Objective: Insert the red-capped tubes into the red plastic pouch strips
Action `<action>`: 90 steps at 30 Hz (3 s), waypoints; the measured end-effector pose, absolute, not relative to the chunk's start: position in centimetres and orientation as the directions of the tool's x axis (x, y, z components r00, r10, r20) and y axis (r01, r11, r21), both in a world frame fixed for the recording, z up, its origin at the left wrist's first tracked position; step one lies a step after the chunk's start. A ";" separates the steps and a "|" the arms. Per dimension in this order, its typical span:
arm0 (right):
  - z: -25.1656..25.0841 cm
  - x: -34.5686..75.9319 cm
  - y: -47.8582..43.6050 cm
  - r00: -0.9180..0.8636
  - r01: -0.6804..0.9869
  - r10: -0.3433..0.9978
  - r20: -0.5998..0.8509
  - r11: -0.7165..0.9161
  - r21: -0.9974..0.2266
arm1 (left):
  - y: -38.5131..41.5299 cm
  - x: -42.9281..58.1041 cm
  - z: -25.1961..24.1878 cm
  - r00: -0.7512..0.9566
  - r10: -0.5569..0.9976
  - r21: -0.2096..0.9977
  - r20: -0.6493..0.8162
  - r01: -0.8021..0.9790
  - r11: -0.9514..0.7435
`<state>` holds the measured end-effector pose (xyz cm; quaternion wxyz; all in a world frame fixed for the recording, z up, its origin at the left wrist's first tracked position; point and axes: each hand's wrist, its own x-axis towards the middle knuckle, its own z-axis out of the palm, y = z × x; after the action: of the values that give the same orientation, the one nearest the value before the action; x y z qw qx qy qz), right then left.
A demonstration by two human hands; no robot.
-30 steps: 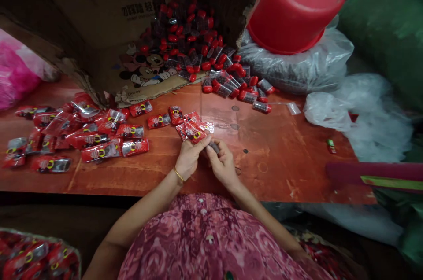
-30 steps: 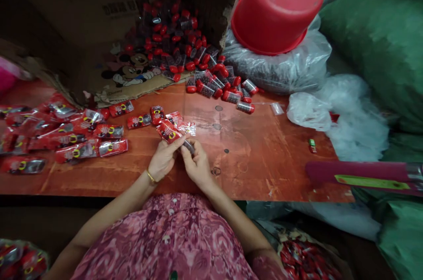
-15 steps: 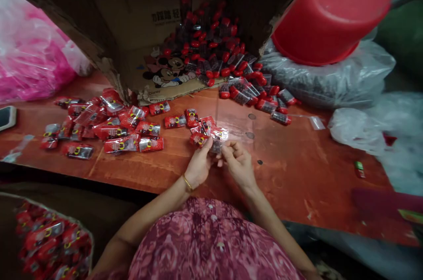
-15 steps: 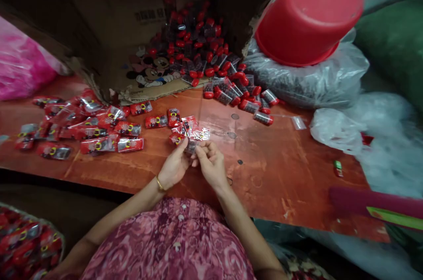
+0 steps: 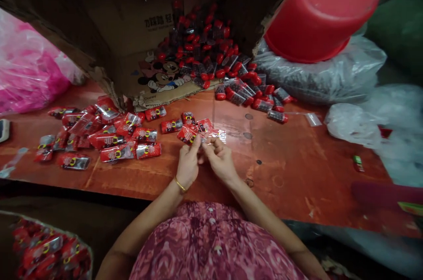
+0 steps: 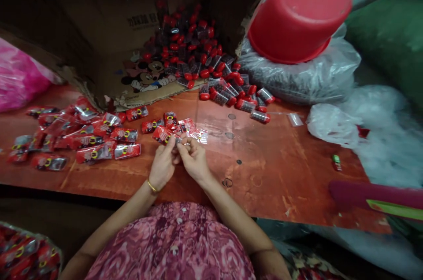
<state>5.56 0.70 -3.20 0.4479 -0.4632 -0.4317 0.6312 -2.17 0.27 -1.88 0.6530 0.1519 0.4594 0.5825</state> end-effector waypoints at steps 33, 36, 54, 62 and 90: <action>-5.9 16.1 2.2 -0.048 0.888 0.904 0.425 0.234 -0.397 | 5.3 -1.6 -4.7 0.307 0.944 0.531 0.118 0.784 -0.321; -5.1 14.8 2.5 -0.023 0.747 0.925 0.378 0.268 -0.608 | 4.7 -2.1 -4.0 0.299 0.939 0.545 0.167 0.766 -0.341; -3.8 9.2 1.7 0.211 0.105 0.974 0.081 0.060 -0.993 | 1.9 -0.2 -1.5 -0.071 0.953 0.876 -0.295 -0.419 0.239; -4.1 8.4 1.5 0.245 0.273 0.938 0.246 0.176 -0.946 | 1.7 -0.6 -0.8 0.079 0.849 0.624 -0.522 -0.643 0.444; 0.4 14.9 -2.7 -0.117 0.295 0.992 -0.053 -0.016 -0.955 | 1.6 -2.5 0.0 0.094 0.894 0.757 -0.437 -0.499 0.422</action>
<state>14.93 -2.70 0.37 0.3795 -0.5455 -0.5899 0.4587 -2.52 1.63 0.03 0.7074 0.2155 0.4591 0.4923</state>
